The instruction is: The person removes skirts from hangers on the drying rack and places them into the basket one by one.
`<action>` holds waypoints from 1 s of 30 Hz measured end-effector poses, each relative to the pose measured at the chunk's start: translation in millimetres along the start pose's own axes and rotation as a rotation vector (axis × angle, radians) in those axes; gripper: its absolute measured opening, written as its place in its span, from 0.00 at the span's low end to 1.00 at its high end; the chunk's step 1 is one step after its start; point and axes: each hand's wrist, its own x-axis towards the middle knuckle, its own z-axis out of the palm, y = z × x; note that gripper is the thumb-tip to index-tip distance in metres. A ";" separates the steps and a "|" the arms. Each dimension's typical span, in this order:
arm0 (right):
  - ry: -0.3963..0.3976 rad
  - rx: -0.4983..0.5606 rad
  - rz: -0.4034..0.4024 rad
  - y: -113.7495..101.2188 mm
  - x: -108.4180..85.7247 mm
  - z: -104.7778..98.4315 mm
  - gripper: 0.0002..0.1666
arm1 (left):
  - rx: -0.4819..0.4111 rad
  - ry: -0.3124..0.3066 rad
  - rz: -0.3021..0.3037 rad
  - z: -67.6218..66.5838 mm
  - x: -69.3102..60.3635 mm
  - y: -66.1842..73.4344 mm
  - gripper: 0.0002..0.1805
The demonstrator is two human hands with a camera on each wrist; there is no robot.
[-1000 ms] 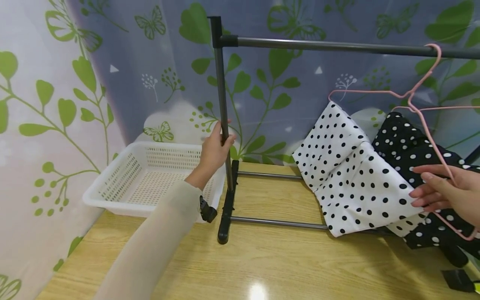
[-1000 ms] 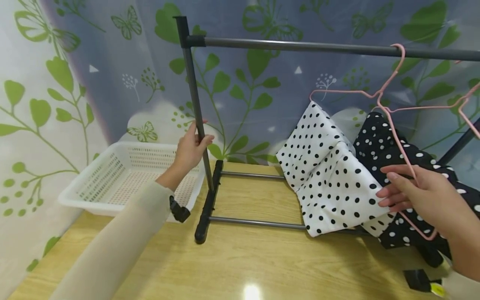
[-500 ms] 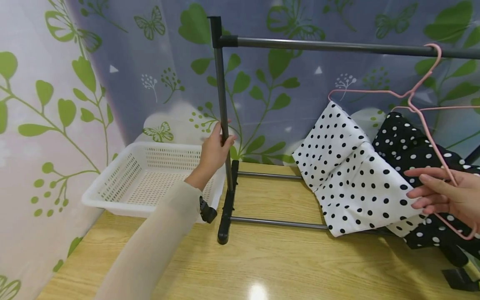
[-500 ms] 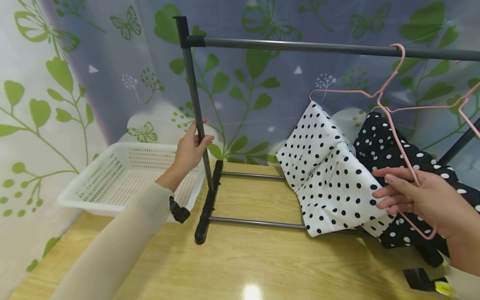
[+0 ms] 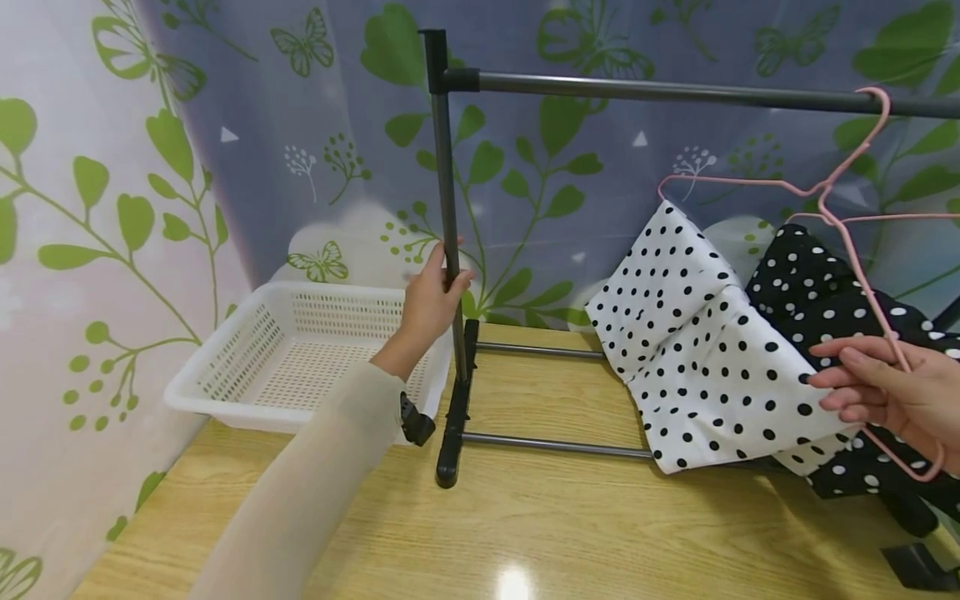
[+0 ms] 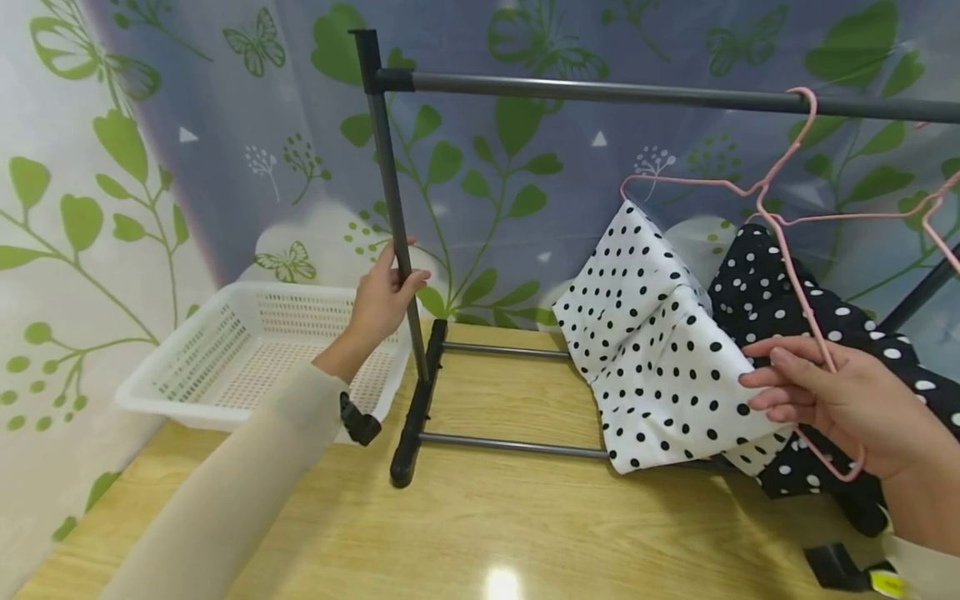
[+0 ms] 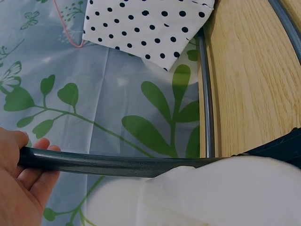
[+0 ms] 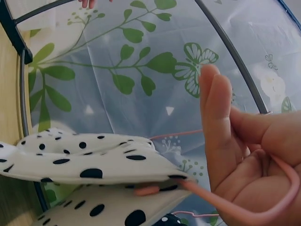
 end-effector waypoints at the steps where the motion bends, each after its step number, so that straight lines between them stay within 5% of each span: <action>1: -0.006 0.008 -0.005 0.0 -0.2 0.3 0.20 | 0.002 0.002 0.000 0.0 0.0 0.3 0.27; 30: -0.053 0.100 -0.149 -1.2 2.4 17.6 0.19 | 0.017 0.011 0.023 0.8 -1.1 -1.1 0.27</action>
